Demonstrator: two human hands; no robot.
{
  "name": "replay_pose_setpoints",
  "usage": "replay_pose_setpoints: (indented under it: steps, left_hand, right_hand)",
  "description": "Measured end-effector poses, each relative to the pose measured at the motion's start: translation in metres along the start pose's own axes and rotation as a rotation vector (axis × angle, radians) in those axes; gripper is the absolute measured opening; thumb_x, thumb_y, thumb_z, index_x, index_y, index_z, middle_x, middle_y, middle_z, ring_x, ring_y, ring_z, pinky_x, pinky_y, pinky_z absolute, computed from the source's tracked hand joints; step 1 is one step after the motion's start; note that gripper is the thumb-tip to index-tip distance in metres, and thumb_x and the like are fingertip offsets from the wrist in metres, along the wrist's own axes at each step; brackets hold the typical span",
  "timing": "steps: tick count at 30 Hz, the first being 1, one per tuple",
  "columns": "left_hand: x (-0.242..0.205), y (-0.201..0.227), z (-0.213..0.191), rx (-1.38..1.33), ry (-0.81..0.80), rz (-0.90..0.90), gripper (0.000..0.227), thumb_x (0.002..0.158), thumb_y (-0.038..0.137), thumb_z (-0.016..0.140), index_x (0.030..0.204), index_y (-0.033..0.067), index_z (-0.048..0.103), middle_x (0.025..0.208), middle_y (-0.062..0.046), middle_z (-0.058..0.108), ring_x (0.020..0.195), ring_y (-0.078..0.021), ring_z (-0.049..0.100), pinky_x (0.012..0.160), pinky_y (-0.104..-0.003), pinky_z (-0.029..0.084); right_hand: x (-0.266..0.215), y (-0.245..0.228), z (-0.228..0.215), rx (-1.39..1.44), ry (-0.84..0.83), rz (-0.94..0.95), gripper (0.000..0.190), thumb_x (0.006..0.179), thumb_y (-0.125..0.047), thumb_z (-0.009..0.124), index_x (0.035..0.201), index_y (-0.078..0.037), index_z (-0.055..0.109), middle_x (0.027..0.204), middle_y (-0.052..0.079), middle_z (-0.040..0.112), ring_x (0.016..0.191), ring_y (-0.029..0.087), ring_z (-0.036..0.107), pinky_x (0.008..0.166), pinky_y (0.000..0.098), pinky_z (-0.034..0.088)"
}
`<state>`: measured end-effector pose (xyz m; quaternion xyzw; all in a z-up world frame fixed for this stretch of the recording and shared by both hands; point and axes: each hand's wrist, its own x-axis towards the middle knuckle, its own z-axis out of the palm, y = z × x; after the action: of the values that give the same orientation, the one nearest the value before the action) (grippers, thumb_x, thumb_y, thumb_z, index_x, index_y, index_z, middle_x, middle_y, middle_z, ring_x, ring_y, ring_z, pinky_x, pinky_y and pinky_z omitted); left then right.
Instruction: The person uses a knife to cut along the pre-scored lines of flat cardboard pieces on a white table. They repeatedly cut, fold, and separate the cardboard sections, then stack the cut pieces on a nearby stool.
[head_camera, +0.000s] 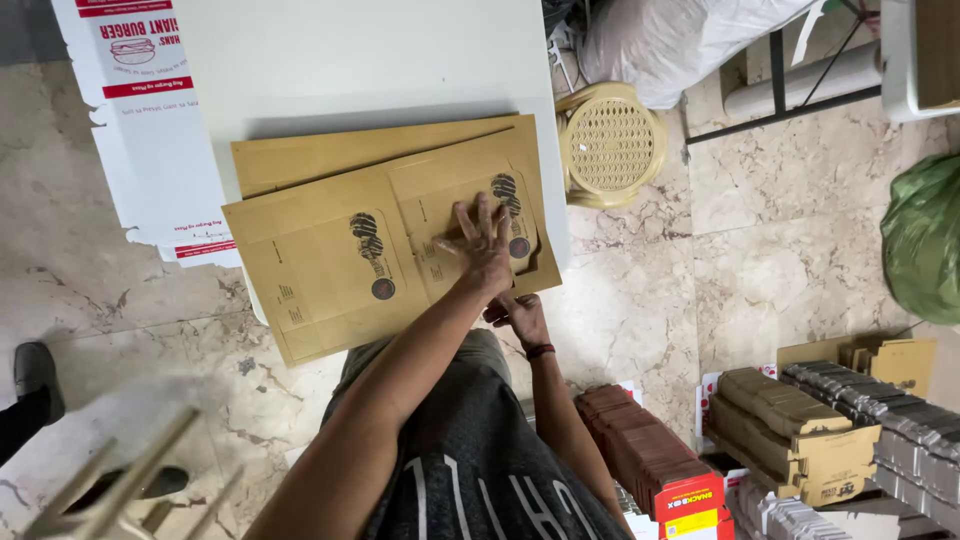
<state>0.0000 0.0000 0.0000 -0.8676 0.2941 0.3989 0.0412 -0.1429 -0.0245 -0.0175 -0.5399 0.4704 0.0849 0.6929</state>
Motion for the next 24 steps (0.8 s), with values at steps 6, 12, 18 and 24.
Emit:
replay_pose_setpoints:
  steps: [6,12,18,24]
  left_hand:
    - [-0.023,0.005,-0.030,-0.007,-0.040,-0.014,0.128,0.075,0.011,0.087,0.165,0.0195,-0.004,0.168,-0.024,-0.017,0.147,-0.0604,-0.015,0.094,-0.096,0.015]
    - [-0.004,-0.003,-0.013,0.042,0.008,0.010,0.126,0.073,0.012,0.088,0.166,0.0215,0.004,0.168,-0.024,-0.014,0.148,-0.0613,-0.008,0.094,-0.094,0.023]
    - [-0.034,0.004,-0.045,-0.017,-0.015,0.013,0.127,0.071,0.024,0.092,0.165,0.0204,0.008,0.167,-0.026,-0.016,0.149,-0.0617,-0.006,0.097,-0.088,0.033]
    - [-0.008,0.010,-0.021,0.032,0.013,-0.035,0.128,0.074,0.014,0.089,0.165,0.0267,-0.001,0.168,-0.027,-0.012,0.148,-0.0618,-0.004,0.090,-0.092,0.031]
  right_hand:
    - [-0.003,0.002,0.012,-0.290,0.168,-0.149,0.049,0.095,-0.032,0.069,0.054,-0.006,0.073,0.044,0.011,0.062,0.042,0.021,0.064,0.065,0.0303,0.054]
    - [0.006,0.017,0.034,0.344,0.203,0.226,0.024,0.087,-0.019,0.065,0.078,0.004,0.066,0.070,0.017,0.066,0.065,0.033,0.070,0.053,0.0431,0.055]
    - [-0.035,-0.055,0.038,-0.070,0.239,0.010,0.055,0.092,-0.029,0.075,0.046,-0.007,0.055,0.039,0.004,0.043,0.039,0.011,0.047,0.044,0.0241,0.036]
    - [0.005,0.008,0.024,0.005,0.334,0.007,0.041,0.092,-0.019,0.065,0.056,0.000,0.063,0.043,0.014,0.056,0.035,0.020,0.058,0.040,0.0300,0.047]
